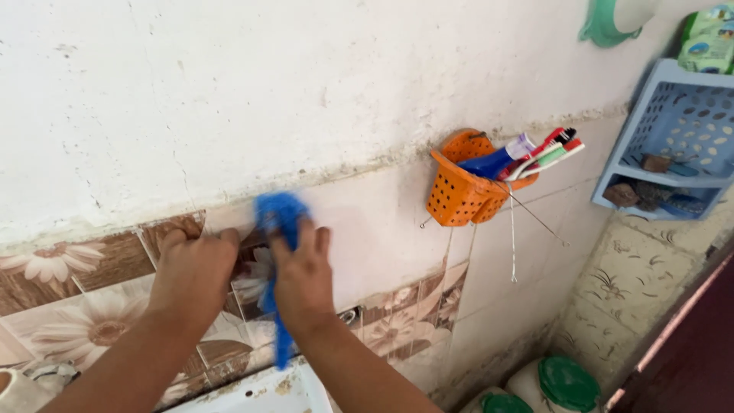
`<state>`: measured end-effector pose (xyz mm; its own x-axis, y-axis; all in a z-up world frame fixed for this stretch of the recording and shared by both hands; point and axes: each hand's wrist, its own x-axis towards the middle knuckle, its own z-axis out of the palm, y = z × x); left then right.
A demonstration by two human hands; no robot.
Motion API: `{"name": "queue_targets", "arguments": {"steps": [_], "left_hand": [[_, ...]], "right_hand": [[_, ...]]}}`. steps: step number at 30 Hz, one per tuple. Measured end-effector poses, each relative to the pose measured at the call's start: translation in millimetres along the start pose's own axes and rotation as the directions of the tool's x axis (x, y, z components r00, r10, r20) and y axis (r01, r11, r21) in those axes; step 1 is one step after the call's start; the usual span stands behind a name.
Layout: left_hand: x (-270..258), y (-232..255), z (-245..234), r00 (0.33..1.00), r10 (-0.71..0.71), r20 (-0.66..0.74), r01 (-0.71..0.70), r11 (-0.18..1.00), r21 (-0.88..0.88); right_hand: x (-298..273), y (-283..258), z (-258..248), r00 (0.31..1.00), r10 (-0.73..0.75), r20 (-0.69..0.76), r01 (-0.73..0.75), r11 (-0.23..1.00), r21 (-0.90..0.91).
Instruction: The person scrubs the tiled wall above a sink using a blue scrubber and water from a mug. They repeatedly wet the scrubber, scrub the wall, and rinse the area. Finally, they retrieve two packets of detergent from a wall-mounted basket.
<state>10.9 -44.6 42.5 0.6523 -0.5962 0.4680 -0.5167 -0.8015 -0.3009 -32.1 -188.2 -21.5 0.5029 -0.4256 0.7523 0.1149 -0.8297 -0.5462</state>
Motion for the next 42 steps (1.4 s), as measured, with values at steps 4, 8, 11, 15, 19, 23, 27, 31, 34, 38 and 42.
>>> {"name": "queue_targets", "arguments": {"steps": [4, 8, 11, 15, 19, 23, 27, 31, 34, 38, 42], "left_hand": [[0, -2, -5, 0.985, -0.056, 0.163, 0.057, 0.998, -0.005], [-3, -7, 2, 0.988, -0.039, 0.152, 0.036, 0.999, 0.025], [-1, -5, 8, 0.996, -0.012, 0.089, 0.008, 0.999, 0.038], [-7, -5, 6, 1.000, 0.008, 0.007, -0.008, 1.000, -0.016], [-14, -13, -4, 0.994, -0.039, 0.105, 0.040, 0.999, -0.015], [-12, -15, -3, 0.992, -0.031, 0.120, 0.031, 1.000, 0.001], [-12, -15, -1, 0.995, -0.024, 0.099, 0.022, 1.000, 0.018], [-20, -15, 1, 1.000, -0.006, 0.009, 0.006, 1.000, 0.020], [-22, -17, 5, 0.996, -0.028, 0.085, 0.031, 0.999, -0.033], [-17, -15, 14, 0.997, -0.022, 0.069, 0.023, 1.000, -0.014], [-17, -17, 12, 1.000, -0.012, 0.026, 0.012, 1.000, -0.023]], "right_hand": [[14, -8, -43, 0.810, 0.447, 0.379, -0.582, 0.688, 0.433], [48, 41, -54, 0.956, 0.270, -0.116, -0.234, 0.938, 0.255], [37, 33, -26, 0.926, 0.347, 0.149, -0.178, 0.053, 0.983], [-12, -19, -15, 0.958, 0.078, 0.275, -0.070, 0.997, -0.040], [19, -11, -58, 0.869, 0.448, 0.209, -0.486, 0.851, 0.197], [34, -7, -50, 0.976, 0.048, -0.211, -0.075, 0.989, -0.126], [-5, -29, -18, 0.942, -0.224, 0.249, 0.282, 0.932, -0.228], [7, -20, -38, 0.970, 0.177, 0.168, -0.210, 0.956, 0.206], [47, 4, -67, 0.793, 0.586, 0.167, -0.574, 0.624, 0.531], [43, 10, -42, 0.914, 0.388, -0.122, -0.270, 0.803, 0.531], [-10, -33, -1, 0.975, 0.206, 0.078, -0.220, 0.927, 0.304]]}}
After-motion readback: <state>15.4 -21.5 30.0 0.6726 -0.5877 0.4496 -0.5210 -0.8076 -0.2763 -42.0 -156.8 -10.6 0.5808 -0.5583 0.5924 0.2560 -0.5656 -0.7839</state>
